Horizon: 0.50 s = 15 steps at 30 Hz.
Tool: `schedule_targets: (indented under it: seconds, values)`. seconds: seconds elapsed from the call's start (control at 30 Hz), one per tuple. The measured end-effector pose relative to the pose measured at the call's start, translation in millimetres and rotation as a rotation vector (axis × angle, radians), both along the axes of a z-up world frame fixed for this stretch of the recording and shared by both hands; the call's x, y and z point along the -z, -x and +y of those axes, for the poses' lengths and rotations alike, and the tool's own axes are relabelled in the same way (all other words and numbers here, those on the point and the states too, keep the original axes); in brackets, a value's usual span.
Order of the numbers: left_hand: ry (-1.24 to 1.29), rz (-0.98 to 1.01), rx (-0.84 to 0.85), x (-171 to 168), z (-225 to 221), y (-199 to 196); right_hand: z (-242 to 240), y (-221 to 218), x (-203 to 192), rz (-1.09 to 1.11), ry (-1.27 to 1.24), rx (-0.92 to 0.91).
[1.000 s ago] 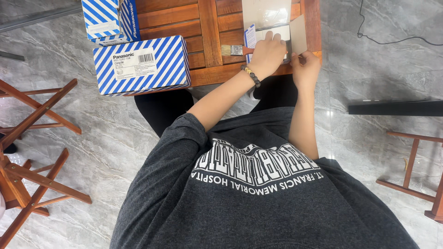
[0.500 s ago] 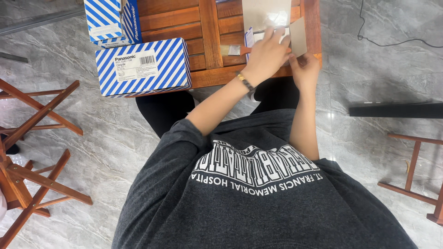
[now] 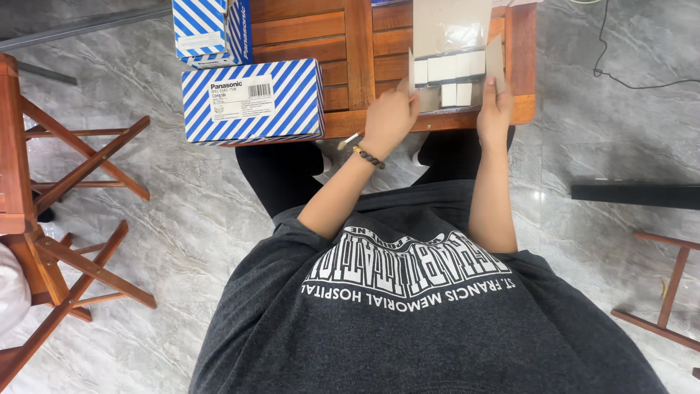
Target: The person uses a brush to clean small white electronic components and moves them between various blue and white boxes on a wooden table.
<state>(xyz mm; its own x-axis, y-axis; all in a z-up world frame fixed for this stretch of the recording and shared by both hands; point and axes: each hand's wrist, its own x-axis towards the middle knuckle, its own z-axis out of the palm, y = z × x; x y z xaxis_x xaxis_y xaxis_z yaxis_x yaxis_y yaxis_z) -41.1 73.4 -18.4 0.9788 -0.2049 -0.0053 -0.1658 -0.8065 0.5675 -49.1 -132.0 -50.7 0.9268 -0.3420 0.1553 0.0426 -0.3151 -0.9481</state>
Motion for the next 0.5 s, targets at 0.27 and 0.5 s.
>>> schedule_targets:
  seconds: [0.27, 0.5]
  values:
    - [0.046, -0.043, -0.1, 12, 36, 7, 27, -8, 40, 0.032, -0.033, -0.024]
    - [0.083, -0.072, -0.152, 24, 80, 13, 57, -3, 12, 0.042, -0.028, -0.08]
